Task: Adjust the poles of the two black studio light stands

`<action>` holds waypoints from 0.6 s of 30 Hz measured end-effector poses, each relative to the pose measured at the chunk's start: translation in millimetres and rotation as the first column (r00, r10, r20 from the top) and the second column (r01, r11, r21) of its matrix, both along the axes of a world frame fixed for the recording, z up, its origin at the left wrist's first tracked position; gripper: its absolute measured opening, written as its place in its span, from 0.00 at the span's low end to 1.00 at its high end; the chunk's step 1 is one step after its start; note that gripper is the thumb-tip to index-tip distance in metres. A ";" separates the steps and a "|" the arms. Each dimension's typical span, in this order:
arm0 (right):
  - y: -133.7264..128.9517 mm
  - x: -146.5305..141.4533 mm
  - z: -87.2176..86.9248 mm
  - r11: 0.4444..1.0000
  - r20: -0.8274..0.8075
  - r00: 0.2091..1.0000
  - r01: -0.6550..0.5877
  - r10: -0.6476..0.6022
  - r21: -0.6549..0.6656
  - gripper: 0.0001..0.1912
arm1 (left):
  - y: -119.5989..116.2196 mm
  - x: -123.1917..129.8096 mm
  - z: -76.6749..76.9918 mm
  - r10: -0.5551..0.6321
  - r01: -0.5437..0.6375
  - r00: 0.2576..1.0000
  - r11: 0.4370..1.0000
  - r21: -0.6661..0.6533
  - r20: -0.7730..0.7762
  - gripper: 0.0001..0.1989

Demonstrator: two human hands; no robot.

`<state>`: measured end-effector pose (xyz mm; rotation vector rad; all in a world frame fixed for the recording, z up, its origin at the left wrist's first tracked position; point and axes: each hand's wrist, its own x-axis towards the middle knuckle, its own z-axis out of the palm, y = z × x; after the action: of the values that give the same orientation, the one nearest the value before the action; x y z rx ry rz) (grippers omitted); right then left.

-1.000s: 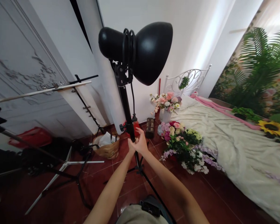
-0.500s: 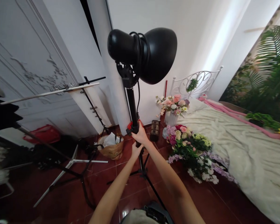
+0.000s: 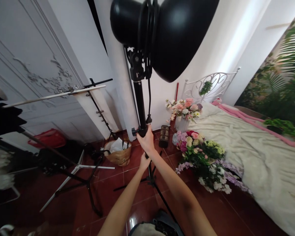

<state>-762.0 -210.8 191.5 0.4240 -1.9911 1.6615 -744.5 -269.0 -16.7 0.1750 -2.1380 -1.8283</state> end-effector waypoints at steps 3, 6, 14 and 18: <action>2.4 0.1 -23.3 0.999 0.032 0.999 -0.039 0.038 0.034 0.22 | 0.7 0.1 -1.8 0.005 -0.004 1.000 1.000 -0.021 0.019 0.14; 4.5 0.9 -53.3 0.997 0.086 0.994 -0.065 0.061 0.050 0.21 | 0.9 -0.2 -1.3 -0.016 0.017 0.999 1.000 -0.014 0.049 0.15; 7.2 1.1 -131.6 0.980 0.160 0.971 -0.188 0.177 0.056 0.23 | -1.0 -3.1 0.8 -0.048 0.049 0.996 0.999 -0.010 0.078 0.15; 5.1 -1.3 -154.4 0.985 0.198 0.968 -0.166 0.155 0.042 0.26 | -1.9 -4.7 -3.7 -0.052 0.052 0.992 0.999 0.006 0.115 0.14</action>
<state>-763.3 -205.8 37.1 0.4719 -2.2028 1.8067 -749.2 -270.9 -20.4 0.2336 -2.2376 -1.8931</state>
